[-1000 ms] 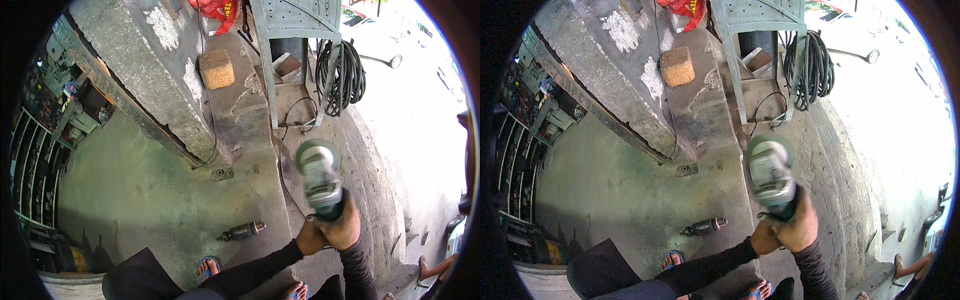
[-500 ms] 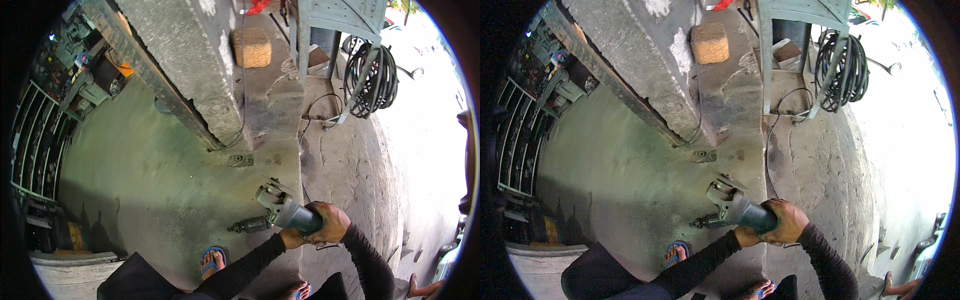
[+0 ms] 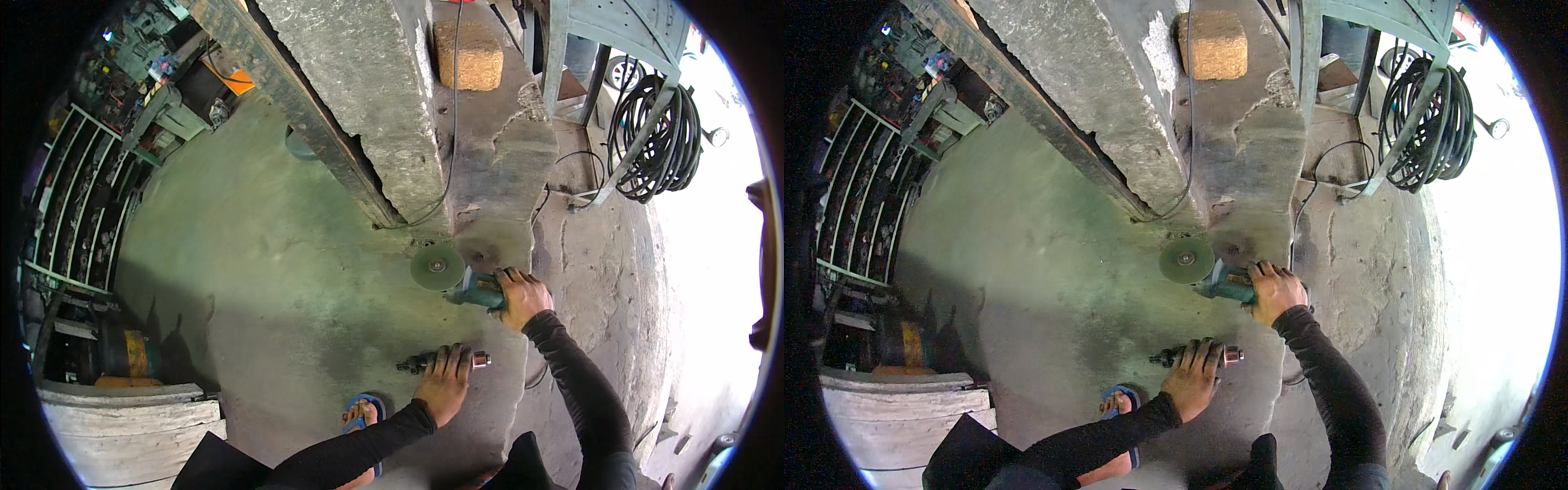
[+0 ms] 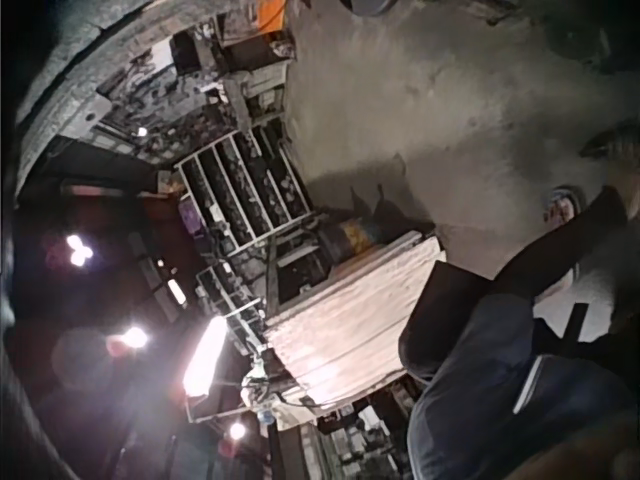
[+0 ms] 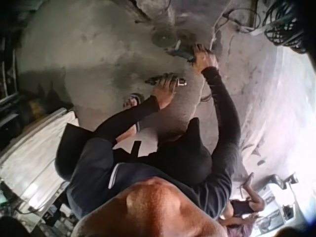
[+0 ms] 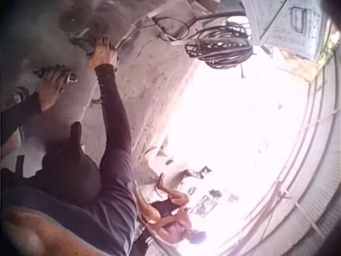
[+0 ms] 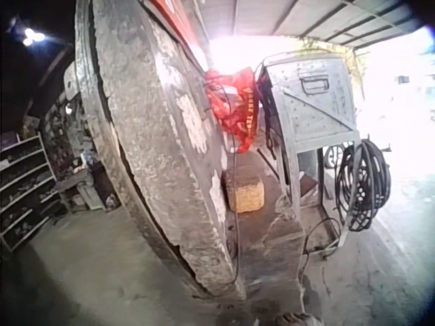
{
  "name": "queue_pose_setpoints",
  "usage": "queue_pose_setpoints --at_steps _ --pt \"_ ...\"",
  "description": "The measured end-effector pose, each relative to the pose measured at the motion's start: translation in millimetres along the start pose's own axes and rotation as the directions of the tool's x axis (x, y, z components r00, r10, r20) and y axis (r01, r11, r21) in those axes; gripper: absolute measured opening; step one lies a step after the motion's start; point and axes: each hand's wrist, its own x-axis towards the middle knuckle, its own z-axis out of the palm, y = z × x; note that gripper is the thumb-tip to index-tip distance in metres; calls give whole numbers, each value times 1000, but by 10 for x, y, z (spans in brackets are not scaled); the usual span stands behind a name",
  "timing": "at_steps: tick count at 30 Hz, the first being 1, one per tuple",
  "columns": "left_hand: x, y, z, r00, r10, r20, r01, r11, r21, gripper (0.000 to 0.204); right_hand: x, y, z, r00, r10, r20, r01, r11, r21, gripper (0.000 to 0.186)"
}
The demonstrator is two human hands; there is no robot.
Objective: The person uses an angle grinder to smooth the surface of a cylindrical metal part held in the left hand. After grinding, the person places the part on a workbench and uses a small brush to apply a substance from a can onto the part.
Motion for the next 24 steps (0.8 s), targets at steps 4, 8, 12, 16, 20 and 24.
queue_pose_setpoints --at_steps 4,8,12,16,20,24 --pt "49 -77 82 995 -84 54 85 996 -9 75 152 50 169 999 -51 -3 51 995 -81 88" --pt "171 -199 122 976 -117 182 126 991 -40 76 228 -5 269 999 -48 23 49 998 -50 84" --pt "154 -360 -129 965 -42 259 64 995 -79 64 274 -41 255 997 -72 11 73 990 -124 87" --pt "5 -569 -804 894 29 446 137 932 -337 58 367 -55 150 996 -66 57 72 992 -107 90" --pt "-252 -761 -1906 878 132 461 139 850 -508 71 412 -116 74 995 -20 96 36 986 -166 98" --pt "-570 -642 -3067 850 -169 499 440 748 -497 72 362 -142 59 991 50 127 -34 992 -124 107"
